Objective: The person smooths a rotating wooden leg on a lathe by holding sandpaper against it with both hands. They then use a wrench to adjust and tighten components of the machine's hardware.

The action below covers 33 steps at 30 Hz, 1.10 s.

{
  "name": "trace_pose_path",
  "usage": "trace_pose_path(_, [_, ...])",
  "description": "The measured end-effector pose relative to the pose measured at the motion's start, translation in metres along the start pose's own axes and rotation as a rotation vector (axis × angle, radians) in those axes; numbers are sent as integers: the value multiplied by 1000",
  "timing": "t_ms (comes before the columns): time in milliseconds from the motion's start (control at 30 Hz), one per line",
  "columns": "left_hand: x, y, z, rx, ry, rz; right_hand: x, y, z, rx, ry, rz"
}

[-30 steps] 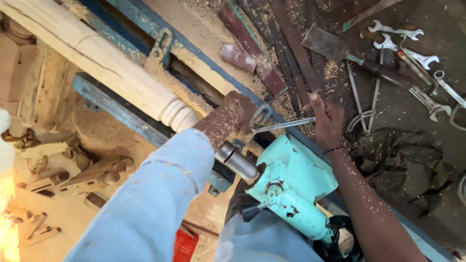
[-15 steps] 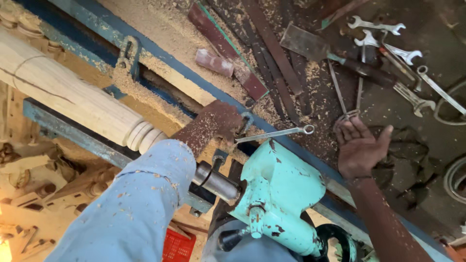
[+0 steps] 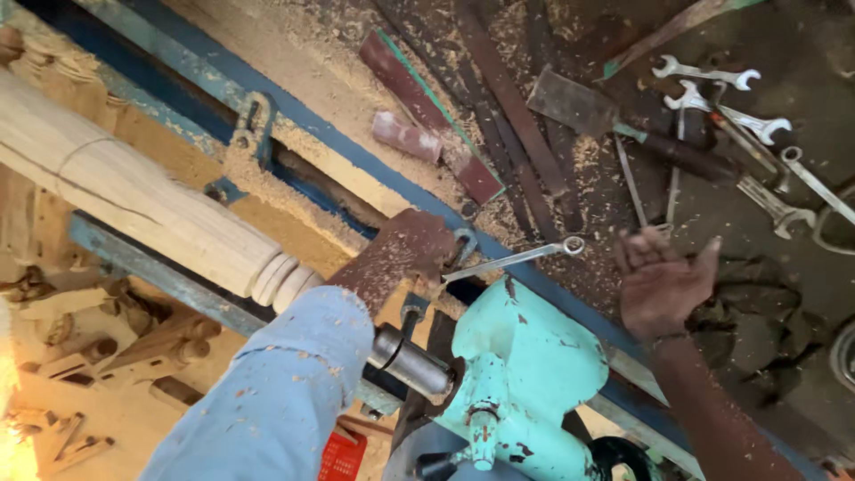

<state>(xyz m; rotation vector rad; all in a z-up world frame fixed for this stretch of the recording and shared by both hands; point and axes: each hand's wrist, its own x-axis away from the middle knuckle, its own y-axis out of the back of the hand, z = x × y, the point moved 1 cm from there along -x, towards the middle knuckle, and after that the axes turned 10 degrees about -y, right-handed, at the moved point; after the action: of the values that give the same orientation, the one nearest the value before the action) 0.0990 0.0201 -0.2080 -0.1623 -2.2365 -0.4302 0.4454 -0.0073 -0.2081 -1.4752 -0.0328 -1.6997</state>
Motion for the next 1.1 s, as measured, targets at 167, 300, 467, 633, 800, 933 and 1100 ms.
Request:
trace_pose_path(167, [0, 0, -2, 79, -2, -40, -83, -64, -58, -11, -5, 243])
trace_pose_path(300, [7, -20, -5, 0, 28, -107, -79, -23, -57, 222, -22, 185])
trace_pose_path(467, [-3, -11, 5, 76, 76, -44, -16, -40, 12, 259, 24, 58])
trace_pose_path(633, [4, -11, 1, 13, 9, -171, -82, -161, -73, 174, -162, 231])
trace_pose_path(800, [10, -13, 0, 36, 35, -93, -120, -124, -76, 326, -105, 325])
trace_pose_path(933, [3, -10, 3, 47, 43, -103, -86, -91, -9, 357, 30, 191])
trace_pose_path(1100, [14, -12, 4, 74, 139, -35, -87, -203, -94, 177, -48, 424])
